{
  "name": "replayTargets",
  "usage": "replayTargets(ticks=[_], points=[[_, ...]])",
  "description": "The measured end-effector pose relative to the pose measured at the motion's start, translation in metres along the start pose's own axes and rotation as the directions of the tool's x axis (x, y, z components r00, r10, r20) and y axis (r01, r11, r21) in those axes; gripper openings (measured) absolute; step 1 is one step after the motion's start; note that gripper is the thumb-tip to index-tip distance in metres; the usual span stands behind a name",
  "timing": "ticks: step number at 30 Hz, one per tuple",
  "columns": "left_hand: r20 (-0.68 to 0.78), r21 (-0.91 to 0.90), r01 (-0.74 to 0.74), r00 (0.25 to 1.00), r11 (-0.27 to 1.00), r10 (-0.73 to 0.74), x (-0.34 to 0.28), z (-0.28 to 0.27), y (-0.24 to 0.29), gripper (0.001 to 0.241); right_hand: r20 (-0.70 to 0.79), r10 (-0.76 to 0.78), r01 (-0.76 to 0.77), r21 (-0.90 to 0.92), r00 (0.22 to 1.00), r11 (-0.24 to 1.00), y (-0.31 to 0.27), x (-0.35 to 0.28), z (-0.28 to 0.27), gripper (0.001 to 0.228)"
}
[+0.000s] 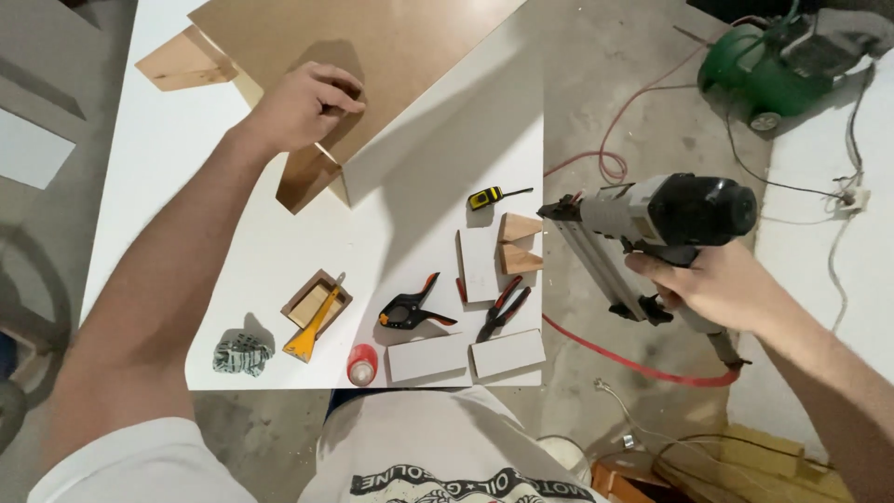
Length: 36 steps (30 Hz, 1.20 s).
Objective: Assembling a wooden structure by nailing a board to a frame using a pneumatic nail gun and performing finishing touches.
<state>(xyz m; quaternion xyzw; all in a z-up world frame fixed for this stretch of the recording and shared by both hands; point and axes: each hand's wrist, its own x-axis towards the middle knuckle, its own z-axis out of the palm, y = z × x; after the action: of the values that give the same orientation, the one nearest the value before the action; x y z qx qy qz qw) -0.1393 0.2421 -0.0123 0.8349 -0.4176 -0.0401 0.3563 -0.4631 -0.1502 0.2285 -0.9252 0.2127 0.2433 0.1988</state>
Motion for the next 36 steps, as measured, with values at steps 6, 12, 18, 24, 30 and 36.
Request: replayTargets(ticks=[6, 12, 18, 24, 30, 36], points=[[0.257, -0.108, -0.002, 0.966, 0.994, 0.030, 0.028, -0.023, 0.034, 0.029, 0.064, -0.102, 0.102, 0.017, 0.993, 0.995, -0.104, 0.002, -0.018, 0.017], [0.323, -0.200, -0.057, 0.939, 0.978, 0.121, 0.035, -0.025, 0.031, 0.028, 0.103, -0.188, 0.202, -0.151, 0.977, 0.968, -0.213, 0.031, -0.009, 0.052], [0.273, -0.222, -0.109, 0.947, 0.969, 0.169, 0.038, -0.005, 0.015, 0.029, 0.098, 0.006, 0.006, -0.119, 0.995, 0.993, -0.255, 0.061, 0.004, 0.046], [0.119, -0.306, -0.377, 0.896, 0.874, 0.428, 0.044, 0.013, 0.002, 0.039, 0.071, 0.140, -0.129, -0.147, 0.988, 0.981, -0.271, 0.076, 0.011, 0.061], [0.094, -0.286, -0.432, 0.876, 0.856, 0.473, 0.041, 0.008, 0.005, 0.042, 0.061, 0.155, -0.144, -0.156, 0.986, 0.977, -0.273, 0.082, 0.013, 0.057], [0.120, -0.234, -0.371, 0.906, 0.899, 0.405, 0.043, 0.011, 0.005, 0.042, 0.033, 0.214, -0.204, -0.197, 0.976, 0.959, -0.283, 0.081, 0.011, 0.059]])
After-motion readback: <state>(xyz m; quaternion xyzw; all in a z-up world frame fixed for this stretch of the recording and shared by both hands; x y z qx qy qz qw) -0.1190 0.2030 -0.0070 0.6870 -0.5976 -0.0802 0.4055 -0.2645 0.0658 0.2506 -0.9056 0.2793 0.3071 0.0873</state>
